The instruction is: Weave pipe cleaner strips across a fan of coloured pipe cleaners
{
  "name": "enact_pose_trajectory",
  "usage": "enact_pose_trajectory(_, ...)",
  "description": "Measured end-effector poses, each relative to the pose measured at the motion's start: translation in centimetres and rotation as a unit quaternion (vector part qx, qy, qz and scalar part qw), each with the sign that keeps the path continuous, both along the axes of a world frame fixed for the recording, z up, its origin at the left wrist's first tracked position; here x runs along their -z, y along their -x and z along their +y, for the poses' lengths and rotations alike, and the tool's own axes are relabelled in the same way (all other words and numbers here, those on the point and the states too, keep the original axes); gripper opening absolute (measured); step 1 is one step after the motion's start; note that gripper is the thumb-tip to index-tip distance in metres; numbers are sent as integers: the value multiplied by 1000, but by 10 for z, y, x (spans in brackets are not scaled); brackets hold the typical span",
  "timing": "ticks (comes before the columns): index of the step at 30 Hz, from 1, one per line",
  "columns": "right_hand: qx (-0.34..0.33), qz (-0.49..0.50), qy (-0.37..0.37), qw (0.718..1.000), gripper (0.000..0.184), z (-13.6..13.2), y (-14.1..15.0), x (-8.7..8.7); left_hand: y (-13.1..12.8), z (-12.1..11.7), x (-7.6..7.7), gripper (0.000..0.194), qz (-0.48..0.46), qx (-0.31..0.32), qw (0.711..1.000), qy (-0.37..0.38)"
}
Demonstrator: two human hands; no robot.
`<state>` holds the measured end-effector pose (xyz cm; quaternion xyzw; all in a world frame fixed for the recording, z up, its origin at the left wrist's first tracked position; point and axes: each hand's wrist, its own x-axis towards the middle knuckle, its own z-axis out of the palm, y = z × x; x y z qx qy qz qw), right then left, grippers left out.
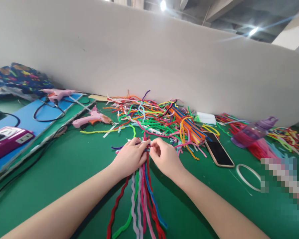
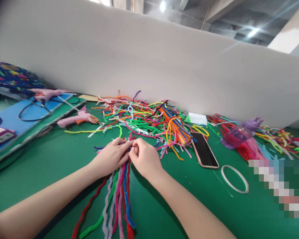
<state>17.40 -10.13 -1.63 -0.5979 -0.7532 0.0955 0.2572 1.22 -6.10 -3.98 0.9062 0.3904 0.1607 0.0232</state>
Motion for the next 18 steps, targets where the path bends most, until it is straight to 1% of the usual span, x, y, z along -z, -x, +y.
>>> enact_pose_trajectory(2, -9, 1, -74, 997, 27, 4, -1, 7, 3, -2, 0, 51, -13, -23, 1000, -11)
enact_pose_trajectory(4, -43, -26, -104, 993, 34, 7, -2, 15, 6, -3, -1, 51, -30, -46, 998, -30)
enact_pose_trajectory(7, -87, -61, -87, 990, 42, 8, 0, 23, 9, -4, -1, 45, -25, -60, 997, -52)
enact_pose_trajectory(10, -110, -88, -51, 989, 47, 6, 1, 26, 7, -3, -2, 43, 15, -62, 997, -40)
enact_pose_trajectory(13, -115, -113, -32, 986, 46, 6, 1, 24, 4, -2, -4, 35, 44, -54, 997, -36)
enact_pose_trajectory(18, -103, -150, -45, 982, 42, 8, 0, 21, 5, 3, -4, 33, 54, -55, 996, -55)
